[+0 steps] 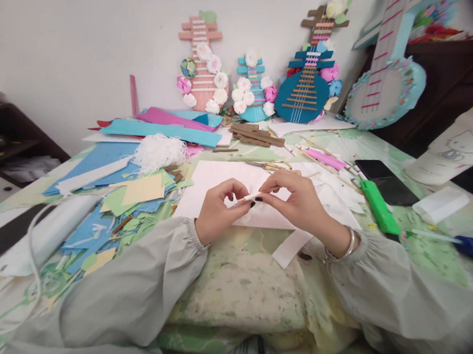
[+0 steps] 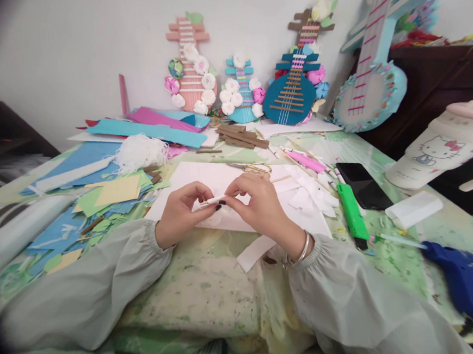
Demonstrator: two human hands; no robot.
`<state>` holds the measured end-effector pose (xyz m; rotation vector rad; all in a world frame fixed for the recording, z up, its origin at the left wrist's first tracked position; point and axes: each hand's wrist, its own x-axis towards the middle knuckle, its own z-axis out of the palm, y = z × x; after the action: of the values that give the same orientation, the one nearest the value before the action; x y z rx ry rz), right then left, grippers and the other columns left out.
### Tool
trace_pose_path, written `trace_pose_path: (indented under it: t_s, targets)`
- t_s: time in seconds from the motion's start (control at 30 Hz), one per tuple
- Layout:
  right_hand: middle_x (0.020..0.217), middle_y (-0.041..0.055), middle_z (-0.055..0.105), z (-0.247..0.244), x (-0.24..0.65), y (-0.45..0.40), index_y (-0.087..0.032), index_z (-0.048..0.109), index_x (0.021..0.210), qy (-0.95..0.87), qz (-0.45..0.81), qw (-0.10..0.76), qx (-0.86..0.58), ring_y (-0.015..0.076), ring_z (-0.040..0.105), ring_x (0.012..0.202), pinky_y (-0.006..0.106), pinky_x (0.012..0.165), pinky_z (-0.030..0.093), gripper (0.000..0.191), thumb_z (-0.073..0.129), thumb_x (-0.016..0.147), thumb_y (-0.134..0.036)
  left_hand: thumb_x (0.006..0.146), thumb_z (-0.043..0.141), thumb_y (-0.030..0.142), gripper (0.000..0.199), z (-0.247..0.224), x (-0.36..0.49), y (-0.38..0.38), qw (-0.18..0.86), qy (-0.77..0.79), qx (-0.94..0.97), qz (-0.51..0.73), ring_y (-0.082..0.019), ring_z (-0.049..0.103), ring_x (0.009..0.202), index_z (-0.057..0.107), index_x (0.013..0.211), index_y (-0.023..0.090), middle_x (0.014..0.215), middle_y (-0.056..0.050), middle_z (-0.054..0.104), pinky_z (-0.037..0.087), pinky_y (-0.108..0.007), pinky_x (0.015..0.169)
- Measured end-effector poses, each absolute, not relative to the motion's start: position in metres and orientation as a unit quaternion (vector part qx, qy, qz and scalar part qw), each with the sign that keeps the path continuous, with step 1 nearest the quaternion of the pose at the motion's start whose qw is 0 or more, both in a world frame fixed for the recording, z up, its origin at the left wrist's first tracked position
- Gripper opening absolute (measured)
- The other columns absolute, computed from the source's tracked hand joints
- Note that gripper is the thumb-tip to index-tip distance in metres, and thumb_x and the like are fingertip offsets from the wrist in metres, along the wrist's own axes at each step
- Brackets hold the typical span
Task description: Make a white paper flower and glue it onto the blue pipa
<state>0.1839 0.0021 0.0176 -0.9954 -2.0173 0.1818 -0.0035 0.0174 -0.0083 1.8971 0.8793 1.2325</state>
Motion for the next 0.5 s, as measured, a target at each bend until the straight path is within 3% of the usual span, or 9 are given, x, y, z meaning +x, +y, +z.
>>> trace_pose_path:
  t_s: [0.27,0.5]
  targets:
    - [0.070,0.0008,0.064,0.0162,0.1844,0.0025,-0.020,0.063,0.073,-0.816,0.061,0.436,-0.375,0.0159,0.057,0.069,0.032,0.070,0.035,0.011,0.067,0.082,-0.026,0.066,0.068,0.010,0.037,-0.0090,-0.0042,0.0203,0.356,0.309,0.732,0.491,-0.011,0.053,0.069,0.050,0.097,0.018,0.072,0.003,0.055,0.037,-0.025,0.066]
    - [0.071,0.0008,0.064,0.0152,0.1838,0.0022,-0.019,0.061,0.074,-0.819,0.053,0.434,-0.372,0.0165,0.057,0.070,0.033,0.072,0.034,0.011,0.069,0.080,-0.024,0.066,0.063,0.006,0.018,-0.0140,-0.0029,0.0213,0.345,0.281,0.748,0.493,-0.011,0.050,0.072,0.053,0.077,0.016,0.074,0.002,0.053,0.040,-0.025,0.069]
